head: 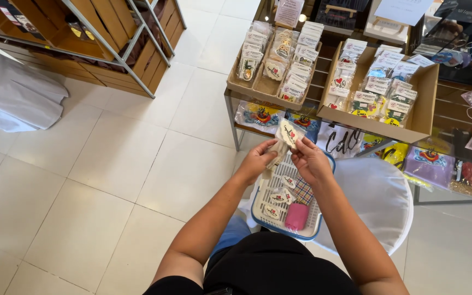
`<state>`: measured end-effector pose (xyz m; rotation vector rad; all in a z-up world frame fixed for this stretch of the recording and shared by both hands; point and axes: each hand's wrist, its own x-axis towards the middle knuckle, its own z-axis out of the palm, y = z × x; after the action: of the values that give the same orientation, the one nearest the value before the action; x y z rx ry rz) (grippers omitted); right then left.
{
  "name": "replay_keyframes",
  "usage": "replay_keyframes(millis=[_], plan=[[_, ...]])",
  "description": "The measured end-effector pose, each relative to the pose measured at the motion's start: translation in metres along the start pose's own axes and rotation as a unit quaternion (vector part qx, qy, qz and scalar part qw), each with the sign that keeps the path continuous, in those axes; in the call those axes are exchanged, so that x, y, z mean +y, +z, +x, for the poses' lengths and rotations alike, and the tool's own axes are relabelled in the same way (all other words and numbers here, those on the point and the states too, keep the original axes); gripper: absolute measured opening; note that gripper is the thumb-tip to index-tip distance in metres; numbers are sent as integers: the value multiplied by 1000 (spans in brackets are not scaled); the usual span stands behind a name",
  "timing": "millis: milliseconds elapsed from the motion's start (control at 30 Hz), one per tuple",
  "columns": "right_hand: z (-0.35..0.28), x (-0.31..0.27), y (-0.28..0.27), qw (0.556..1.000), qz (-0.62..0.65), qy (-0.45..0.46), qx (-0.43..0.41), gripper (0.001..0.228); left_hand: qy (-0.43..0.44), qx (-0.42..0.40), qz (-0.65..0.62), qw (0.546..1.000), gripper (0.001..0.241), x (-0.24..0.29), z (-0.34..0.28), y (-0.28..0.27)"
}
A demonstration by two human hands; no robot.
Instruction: Selecting and placing souvenir stickers and small packaged items into a shopping basket.
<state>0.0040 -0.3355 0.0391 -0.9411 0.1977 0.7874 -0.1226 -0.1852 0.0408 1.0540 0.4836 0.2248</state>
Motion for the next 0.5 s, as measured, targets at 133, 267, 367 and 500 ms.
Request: replay_keyframes(millis=[133, 267, 367, 500], plan=[[18, -22, 23, 1000, 7, 1, -6, 18, 11, 14, 32, 999, 44, 32, 24, -16], [51, -41, 58, 995, -79, -52, -4, 37, 88, 87, 99, 987, 46, 80, 50, -27], [79, -46, 83, 977, -189, -101, -5, 51, 115, 99, 145, 978, 46, 89, 85, -43], [149, -65, 109, 923, -351, -157, 32, 31, 131, 96, 169, 972, 45, 106, 135, -62]])
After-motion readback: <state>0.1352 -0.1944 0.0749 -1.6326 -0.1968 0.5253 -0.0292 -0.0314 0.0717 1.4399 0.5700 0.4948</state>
